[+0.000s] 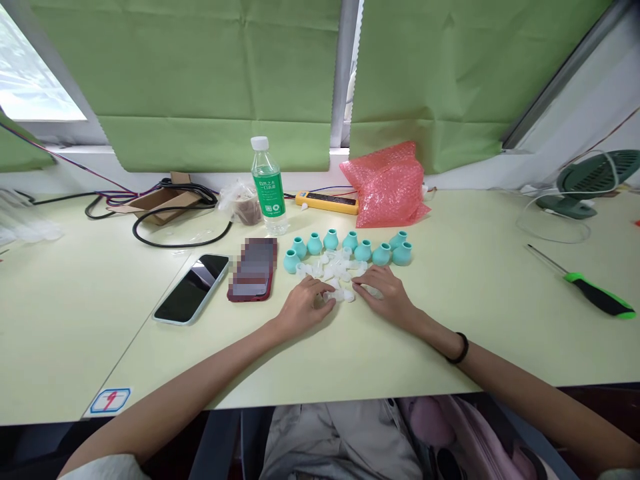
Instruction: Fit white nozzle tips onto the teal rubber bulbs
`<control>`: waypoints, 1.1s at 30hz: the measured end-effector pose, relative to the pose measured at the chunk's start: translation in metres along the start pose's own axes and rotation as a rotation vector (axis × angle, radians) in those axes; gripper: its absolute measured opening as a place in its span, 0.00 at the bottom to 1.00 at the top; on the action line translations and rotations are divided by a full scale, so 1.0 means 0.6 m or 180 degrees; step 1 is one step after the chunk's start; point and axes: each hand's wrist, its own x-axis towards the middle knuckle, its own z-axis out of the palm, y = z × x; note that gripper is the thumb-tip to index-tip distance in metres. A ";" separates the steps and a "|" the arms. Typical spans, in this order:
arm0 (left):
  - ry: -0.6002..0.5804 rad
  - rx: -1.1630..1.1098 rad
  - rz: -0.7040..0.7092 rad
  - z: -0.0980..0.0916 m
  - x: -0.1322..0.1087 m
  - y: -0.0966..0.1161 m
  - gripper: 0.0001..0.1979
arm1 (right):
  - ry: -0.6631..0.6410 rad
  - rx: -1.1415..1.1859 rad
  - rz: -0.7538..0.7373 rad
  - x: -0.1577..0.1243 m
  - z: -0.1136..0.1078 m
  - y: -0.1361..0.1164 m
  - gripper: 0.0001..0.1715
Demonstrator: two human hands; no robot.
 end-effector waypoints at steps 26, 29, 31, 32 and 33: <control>-0.0181 -0.2760 -0.0916 -0.001 0.000 0.018 0.17 | -0.0171 0.1736 0.0880 0.004 -0.011 -0.046 0.10; -0.0166 -0.2755 -0.0921 -0.001 0.000 0.019 0.17 | -0.0150 0.1626 0.0722 0.006 -0.011 -0.047 0.10; -0.0154 -0.2738 -0.0940 -0.001 0.000 0.019 0.17 | -0.0149 0.1573 0.0623 0.007 -0.011 -0.049 0.08; -0.0157 -0.2721 -0.0948 -0.001 0.000 0.019 0.17 | -0.0153 0.1552 0.0600 0.008 -0.012 -0.049 0.08; -0.0165 -0.2702 -0.0949 -0.001 0.000 0.019 0.17 | -0.0151 0.1540 0.0594 0.008 -0.012 -0.049 0.07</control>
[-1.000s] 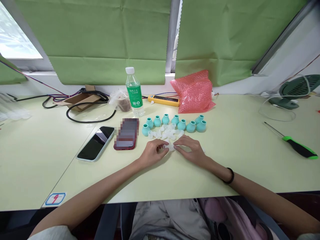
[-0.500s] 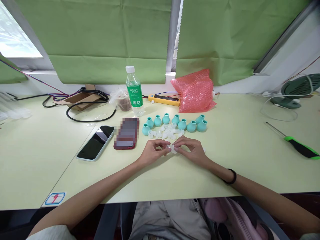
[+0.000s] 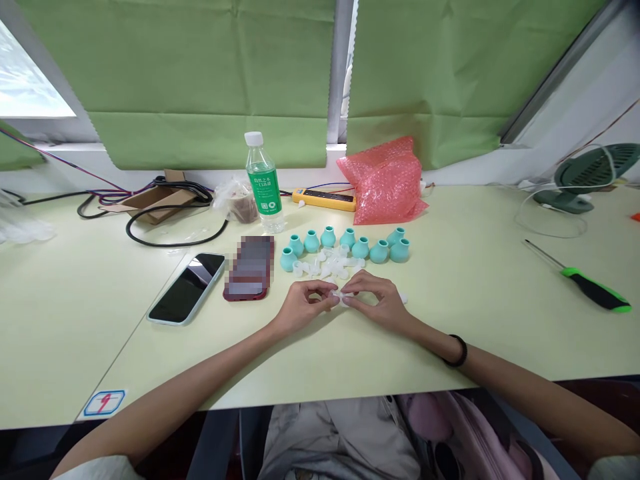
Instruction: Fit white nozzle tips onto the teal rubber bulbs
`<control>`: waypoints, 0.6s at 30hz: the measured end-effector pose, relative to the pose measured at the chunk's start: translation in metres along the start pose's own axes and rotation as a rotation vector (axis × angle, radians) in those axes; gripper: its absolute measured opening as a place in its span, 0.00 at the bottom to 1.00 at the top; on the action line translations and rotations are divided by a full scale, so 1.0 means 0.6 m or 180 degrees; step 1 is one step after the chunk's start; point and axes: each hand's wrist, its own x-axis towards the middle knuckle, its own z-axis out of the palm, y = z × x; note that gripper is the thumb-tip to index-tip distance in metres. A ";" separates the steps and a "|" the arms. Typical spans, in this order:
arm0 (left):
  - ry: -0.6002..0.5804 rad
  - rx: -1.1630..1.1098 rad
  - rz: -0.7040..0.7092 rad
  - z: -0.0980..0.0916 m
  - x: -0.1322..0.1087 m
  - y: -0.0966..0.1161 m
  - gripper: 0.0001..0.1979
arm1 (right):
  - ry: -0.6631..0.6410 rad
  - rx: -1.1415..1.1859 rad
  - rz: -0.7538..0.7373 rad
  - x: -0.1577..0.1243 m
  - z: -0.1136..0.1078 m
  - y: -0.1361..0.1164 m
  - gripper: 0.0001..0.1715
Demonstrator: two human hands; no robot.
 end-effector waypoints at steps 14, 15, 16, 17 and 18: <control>0.0009 0.0461 0.0026 0.004 -0.005 0.004 0.15 | 0.0050 0.0502 0.0400 -0.006 0.002 0.006 0.06; 0.0001 0.0449 0.0022 0.003 -0.005 0.004 0.15 | -0.0004 0.0467 0.0374 -0.005 0.001 0.005 0.06; -0.0004 0.0431 0.0021 0.003 -0.004 0.003 0.15 | -0.0043 0.0425 0.0340 -0.005 0.001 0.003 0.06; -0.0008 0.0411 0.0021 0.002 -0.004 0.002 0.15 | -0.0064 0.0379 0.0298 -0.005 0.000 0.002 0.06; -0.0008 0.0383 0.0022 0.002 -0.004 0.002 0.16 | -0.0076 0.0328 0.0254 -0.004 0.000 0.001 0.06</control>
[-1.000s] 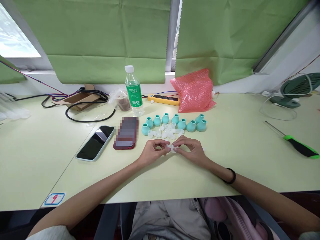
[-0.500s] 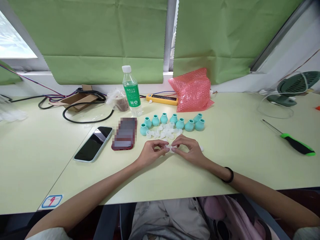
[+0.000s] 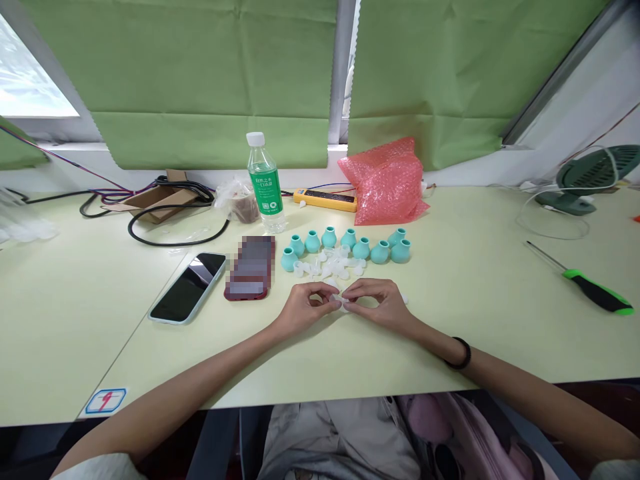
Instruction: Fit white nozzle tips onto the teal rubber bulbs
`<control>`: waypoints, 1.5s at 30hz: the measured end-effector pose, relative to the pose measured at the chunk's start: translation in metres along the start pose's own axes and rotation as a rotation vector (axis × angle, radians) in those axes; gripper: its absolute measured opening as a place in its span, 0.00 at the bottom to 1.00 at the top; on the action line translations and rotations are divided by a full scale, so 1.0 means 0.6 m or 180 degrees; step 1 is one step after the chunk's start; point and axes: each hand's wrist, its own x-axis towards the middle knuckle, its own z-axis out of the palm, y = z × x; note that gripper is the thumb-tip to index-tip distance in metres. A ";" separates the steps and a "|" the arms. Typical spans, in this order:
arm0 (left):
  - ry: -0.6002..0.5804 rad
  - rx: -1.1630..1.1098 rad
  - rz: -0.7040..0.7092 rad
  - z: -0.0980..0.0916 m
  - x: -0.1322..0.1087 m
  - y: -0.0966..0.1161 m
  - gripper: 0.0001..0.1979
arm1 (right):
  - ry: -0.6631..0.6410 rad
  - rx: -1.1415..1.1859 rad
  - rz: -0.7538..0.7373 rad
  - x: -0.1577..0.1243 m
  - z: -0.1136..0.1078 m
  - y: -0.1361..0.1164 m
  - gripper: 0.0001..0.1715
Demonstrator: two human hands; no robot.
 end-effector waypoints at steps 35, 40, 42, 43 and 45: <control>-0.0081 -0.0840 0.0037 -0.007 0.002 0.008 0.15 | 0.0348 -0.0551 -0.0507 -0.006 0.006 -0.001 0.12; -0.0238 -0.0734 -0.0111 -0.006 0.003 0.010 0.15 | 0.0259 -0.0531 -0.0656 -0.010 0.008 0.000 0.13; -0.0325 -0.0780 -0.0209 -0.007 0.003 0.012 0.14 | 0.0210 -0.0500 -0.0669 -0.010 0.009 -0.001 0.12; -0.0378 -0.0829 -0.0270 -0.008 0.003 0.013 0.14 | 0.0192 -0.0479 -0.0678 -0.010 0.009 -0.002 0.12; -0.0436 -0.0934 -0.0379 -0.010 0.004 0.016 0.13 | 0.0164 -0.0422 -0.0694 -0.009 0.009 -0.003 0.12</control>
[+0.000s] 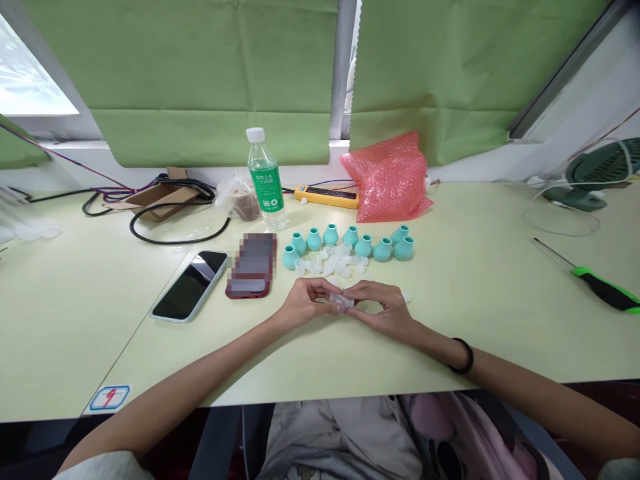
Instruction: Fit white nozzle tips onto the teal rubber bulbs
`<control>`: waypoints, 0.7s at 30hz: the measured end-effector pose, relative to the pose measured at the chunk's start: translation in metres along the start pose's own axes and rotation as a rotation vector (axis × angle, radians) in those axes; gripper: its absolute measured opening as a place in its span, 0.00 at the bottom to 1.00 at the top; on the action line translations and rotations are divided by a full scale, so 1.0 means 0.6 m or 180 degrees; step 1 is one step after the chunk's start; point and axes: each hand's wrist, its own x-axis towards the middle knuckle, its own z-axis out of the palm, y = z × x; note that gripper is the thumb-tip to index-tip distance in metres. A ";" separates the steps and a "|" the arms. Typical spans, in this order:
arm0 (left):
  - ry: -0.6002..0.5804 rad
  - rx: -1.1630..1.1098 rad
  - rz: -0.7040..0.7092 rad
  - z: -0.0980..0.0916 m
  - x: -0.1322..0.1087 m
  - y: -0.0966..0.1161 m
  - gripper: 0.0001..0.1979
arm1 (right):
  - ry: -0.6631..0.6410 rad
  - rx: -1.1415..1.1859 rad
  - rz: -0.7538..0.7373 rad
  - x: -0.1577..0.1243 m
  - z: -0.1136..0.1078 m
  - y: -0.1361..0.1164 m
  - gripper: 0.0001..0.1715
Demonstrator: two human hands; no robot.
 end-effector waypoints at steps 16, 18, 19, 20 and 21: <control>-0.0324 -0.0546 -0.0032 -0.002 -0.002 0.002 0.13 | -0.0062 0.0962 0.0799 -0.005 0.002 0.000 0.15; -0.0332 -0.0624 -0.0037 0.001 -0.004 0.002 0.13 | -0.0072 0.1028 0.0837 -0.005 0.003 0.000 0.15; -0.0321 -0.0630 -0.0046 0.003 -0.005 0.002 0.13 | -0.0075 0.1065 0.0856 -0.005 0.004 -0.001 0.15; -0.0314 -0.0605 -0.0062 0.004 -0.006 0.002 0.13 | -0.0080 0.1108 0.0884 -0.004 0.004 -0.002 0.14; -0.0311 -0.0531 -0.0071 0.004 -0.006 0.004 0.14 | -0.0088 0.1161 0.0925 -0.003 0.003 -0.003 0.14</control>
